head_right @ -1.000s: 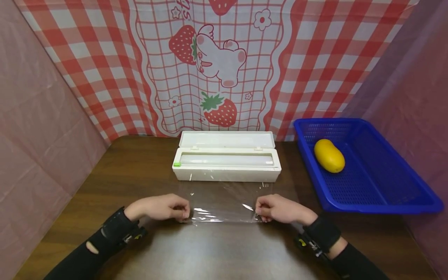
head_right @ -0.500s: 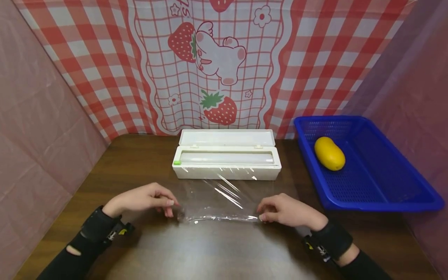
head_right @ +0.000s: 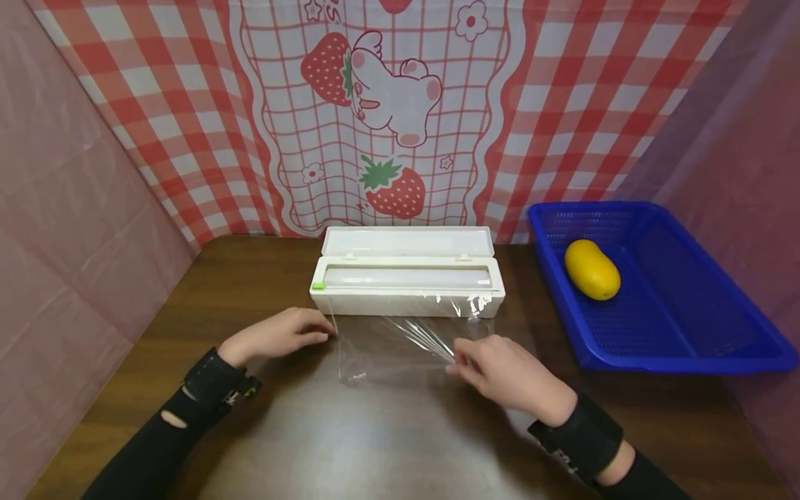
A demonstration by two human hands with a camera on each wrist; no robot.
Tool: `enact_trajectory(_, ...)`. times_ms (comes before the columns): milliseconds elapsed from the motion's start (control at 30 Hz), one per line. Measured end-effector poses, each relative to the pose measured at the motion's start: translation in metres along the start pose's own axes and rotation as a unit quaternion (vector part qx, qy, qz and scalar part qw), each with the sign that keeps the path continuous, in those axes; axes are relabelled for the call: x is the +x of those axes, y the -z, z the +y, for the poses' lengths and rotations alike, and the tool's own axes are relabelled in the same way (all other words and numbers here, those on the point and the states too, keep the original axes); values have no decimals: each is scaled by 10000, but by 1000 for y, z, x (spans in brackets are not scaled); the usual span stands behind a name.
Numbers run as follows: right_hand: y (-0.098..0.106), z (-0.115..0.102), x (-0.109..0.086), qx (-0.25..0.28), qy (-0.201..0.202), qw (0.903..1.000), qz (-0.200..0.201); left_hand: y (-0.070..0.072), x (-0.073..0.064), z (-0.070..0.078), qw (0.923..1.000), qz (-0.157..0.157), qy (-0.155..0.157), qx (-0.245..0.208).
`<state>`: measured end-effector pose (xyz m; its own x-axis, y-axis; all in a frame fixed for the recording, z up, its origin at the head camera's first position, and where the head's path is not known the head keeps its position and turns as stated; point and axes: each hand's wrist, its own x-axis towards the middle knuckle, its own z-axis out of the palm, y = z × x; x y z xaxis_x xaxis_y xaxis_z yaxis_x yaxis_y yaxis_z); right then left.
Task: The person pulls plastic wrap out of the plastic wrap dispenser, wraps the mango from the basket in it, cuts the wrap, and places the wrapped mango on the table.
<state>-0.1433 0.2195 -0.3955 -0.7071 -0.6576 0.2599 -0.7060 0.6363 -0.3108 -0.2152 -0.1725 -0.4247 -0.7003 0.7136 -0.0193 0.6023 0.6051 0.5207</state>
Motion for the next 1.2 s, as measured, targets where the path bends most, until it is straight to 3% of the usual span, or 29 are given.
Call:
enact_trajectory(133, 3, -2, 2, 191, 27, 9994, 279, -8, 23, -2, 9972, -234, -690, -160)
enact_trajectory(267, 5, -2, 2, 448, -14, 9979, 457, -15, 45, 3, 9876, -202, -1454, -563)
enact_trajectory(400, 4, -1, 2, 471, -13, 9971, 594, -21, 63, 9, 9798, -134, -1856, -737)
enact_trajectory(467, 4, -1, 2, 460, 47, 9971, 597, -23, 71, 12, 9795, -181, -1896, -657)
enact_trajectory(700, 4, 0, 0, 537, 188, 9974, 440, -30, 91, 24, 9838, -663, -1549, -614)
enact_trajectory(833, 5, -1, -2, 420, 300, 9982, 310, -35, 100, 34, 9821, -793, -1571, -671)
enact_trajectory(1000, 5, -1, -4, 282, 439, 9985, 170, -38, 112, 46, 9813, -835, -1533, -812)
enact_trajectory(1200, 7, -1, -8, 243, 567, 9980, 113, -41, 128, 49, 9805, -800, -1536, -931)
